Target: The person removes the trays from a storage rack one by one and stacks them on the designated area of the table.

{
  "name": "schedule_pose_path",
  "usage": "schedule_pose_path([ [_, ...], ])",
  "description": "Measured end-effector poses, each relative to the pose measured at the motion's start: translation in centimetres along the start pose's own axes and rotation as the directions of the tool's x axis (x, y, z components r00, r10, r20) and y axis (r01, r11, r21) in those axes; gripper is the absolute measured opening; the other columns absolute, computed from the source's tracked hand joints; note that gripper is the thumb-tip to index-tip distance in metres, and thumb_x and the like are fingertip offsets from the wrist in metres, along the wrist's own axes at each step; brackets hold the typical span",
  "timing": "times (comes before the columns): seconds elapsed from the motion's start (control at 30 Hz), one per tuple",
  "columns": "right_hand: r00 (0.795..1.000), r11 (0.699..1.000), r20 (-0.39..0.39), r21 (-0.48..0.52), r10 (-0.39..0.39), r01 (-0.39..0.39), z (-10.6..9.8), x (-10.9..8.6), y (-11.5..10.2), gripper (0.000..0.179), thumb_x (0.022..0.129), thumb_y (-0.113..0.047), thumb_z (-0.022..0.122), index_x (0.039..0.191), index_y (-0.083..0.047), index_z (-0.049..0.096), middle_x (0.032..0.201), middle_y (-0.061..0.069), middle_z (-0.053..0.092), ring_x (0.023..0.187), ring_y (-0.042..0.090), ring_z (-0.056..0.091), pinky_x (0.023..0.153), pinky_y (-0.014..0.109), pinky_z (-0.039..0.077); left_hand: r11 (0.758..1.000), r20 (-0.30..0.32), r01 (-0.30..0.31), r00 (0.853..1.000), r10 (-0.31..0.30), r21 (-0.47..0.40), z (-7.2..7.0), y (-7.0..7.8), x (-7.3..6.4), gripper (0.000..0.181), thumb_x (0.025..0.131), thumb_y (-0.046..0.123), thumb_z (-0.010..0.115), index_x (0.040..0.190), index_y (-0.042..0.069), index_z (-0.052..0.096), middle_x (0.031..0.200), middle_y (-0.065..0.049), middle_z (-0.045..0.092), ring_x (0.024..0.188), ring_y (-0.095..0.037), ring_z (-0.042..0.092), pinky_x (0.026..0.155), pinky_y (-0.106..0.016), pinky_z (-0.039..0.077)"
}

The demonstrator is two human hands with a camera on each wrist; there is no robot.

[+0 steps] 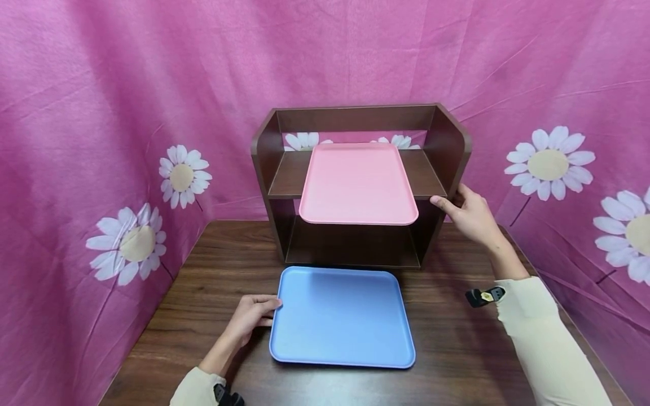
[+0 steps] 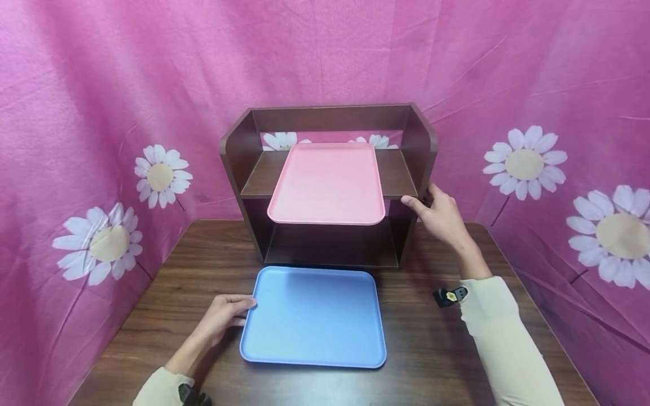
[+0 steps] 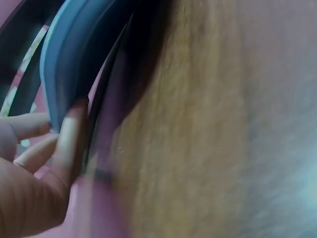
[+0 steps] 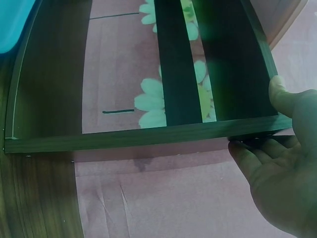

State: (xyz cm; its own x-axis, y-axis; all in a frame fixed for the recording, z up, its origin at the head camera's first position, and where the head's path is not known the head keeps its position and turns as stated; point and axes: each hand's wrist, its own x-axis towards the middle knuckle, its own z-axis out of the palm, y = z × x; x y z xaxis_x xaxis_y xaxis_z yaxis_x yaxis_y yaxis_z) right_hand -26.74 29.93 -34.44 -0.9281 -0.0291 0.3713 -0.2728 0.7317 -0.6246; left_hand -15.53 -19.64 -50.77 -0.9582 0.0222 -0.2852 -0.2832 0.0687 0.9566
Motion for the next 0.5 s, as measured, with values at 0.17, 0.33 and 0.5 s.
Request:
schedule_pose_path([
  [0.17,1.0,1.0,-0.002,-0.002,-0.007,0.007,-0.03,-0.02,0.09,0.05,0.103,-0.043,0.07,0.131,-0.002,0.062,0.114,0.025,0.075,0.087,0.014,0.059,0.07,0.017,0.043,0.982,-0.091,-0.059,0.993,0.076,0.178,0.45,0.75,0.16,0.023,0.093,0.004,0.076,0.108,-0.014,0.077,0.088,-0.015,0.079,0.071,-0.013,0.073,0.064,-0.028,0.065],
  [0.33,1.0,1.0,0.004,0.001,-0.014,0.014,0.01,-0.01,0.15,0.048,0.103,-0.042,0.07,0.128,-0.002,0.062,0.109,0.023,0.074,0.083,0.009,0.058,0.068,0.016,0.043,0.956,-0.122,-0.08,0.985,0.119,0.282,0.68,1.06,0.52,0.012,0.091,0.0,0.077,0.097,-0.01,0.08,0.077,-0.012,0.077,0.058,-0.012,0.069,0.06,-0.03,0.064],
  [0.5,1.0,1.0,0.0,0.005,-0.006,0.006,0.04,0.01,0.03,0.049,0.103,-0.043,0.07,0.129,-0.002,0.062,0.11,0.024,0.074,0.085,0.012,0.059,0.069,0.017,0.044,0.942,-0.125,-0.085,0.983,0.132,0.326,0.75,1.11,0.75,0.009,0.09,0.0,0.078,0.094,-0.008,0.08,0.075,-0.011,0.076,0.058,-0.013,0.069,0.059,-0.031,0.065],
])
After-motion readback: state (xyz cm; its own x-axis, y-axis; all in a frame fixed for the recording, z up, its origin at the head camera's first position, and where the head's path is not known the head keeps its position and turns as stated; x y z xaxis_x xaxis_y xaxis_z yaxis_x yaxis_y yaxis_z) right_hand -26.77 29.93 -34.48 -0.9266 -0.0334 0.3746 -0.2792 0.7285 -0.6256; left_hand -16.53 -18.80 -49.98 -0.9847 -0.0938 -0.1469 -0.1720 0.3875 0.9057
